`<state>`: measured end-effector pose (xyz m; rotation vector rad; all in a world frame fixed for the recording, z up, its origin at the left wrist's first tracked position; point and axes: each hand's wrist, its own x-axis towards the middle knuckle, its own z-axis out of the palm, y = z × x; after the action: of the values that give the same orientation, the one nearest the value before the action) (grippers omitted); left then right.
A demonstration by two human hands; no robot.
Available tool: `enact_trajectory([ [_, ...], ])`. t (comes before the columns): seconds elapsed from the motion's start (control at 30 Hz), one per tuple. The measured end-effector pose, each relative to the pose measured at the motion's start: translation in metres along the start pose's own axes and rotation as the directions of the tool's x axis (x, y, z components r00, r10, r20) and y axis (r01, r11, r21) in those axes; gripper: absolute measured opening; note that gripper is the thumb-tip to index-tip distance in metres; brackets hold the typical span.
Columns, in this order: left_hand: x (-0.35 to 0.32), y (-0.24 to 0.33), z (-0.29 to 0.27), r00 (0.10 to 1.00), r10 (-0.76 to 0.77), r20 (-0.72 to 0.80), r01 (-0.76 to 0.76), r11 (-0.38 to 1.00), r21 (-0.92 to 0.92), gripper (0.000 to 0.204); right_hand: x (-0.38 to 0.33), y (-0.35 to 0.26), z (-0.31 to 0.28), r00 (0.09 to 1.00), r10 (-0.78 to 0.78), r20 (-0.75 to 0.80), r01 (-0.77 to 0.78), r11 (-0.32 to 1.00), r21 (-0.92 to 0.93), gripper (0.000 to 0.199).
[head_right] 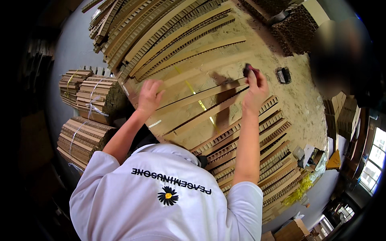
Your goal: The person marks multiple thin wooden slats on a workbench using a red marker. They pick up each slat, draw a line along its length, and place it back on the table. The process is repeated for several pieces.
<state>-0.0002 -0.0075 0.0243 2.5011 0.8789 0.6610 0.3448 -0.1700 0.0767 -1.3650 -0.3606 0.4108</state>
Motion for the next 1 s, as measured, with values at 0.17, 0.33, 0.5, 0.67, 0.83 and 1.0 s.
enact_trajectory([
  [0.17, 0.094, 0.009, -0.047, 0.923, 0.098, -0.372, -0.025, 0.98, 0.195, 0.042, -0.044, -0.003, -0.065, 0.987, 0.145, -0.063, -0.134, 0.98, 0.148, 0.02],
  [0.33, 0.06, 0.049, -0.014, 0.984, 0.18, -0.013, -0.179, 0.982, 0.069, 0.052, -0.074, 0.022, -0.079, 0.971, 0.235, 0.036, -0.235, 0.972, -0.022, 0.022],
  [0.5, -0.025, 0.074, 0.04, 0.958, 0.094, 0.272, -0.088, 0.996, -0.034, 0.05, -0.06, 0.023, -0.041, 0.939, 0.111, 0.326, 0.027, 0.921, -0.389, 0.016],
  [0.67, -0.034, 0.06, 0.049, 0.963, 0.053, 0.266, -0.049, 0.999, -0.022, 0.046, -0.035, 0.035, -0.019, 0.817, 0.073, 0.572, 0.234, 0.865, -0.443, 0.019],
  [0.83, -0.039, 0.055, 0.049, 0.976, 0.05, 0.211, -0.054, 0.998, 0.013, 0.044, -0.023, 0.041, -0.008, 0.725, 0.063, 0.686, 0.341, 0.832, -0.437, 0.017],
  [1.0, -0.041, 0.052, 0.052, 0.979, 0.046, 0.198, -0.047, 0.999, -0.002, 0.045, -0.018, 0.039, -0.004, 0.678, 0.074, 0.732, 0.39, 0.807, -0.443, 0.017],
])
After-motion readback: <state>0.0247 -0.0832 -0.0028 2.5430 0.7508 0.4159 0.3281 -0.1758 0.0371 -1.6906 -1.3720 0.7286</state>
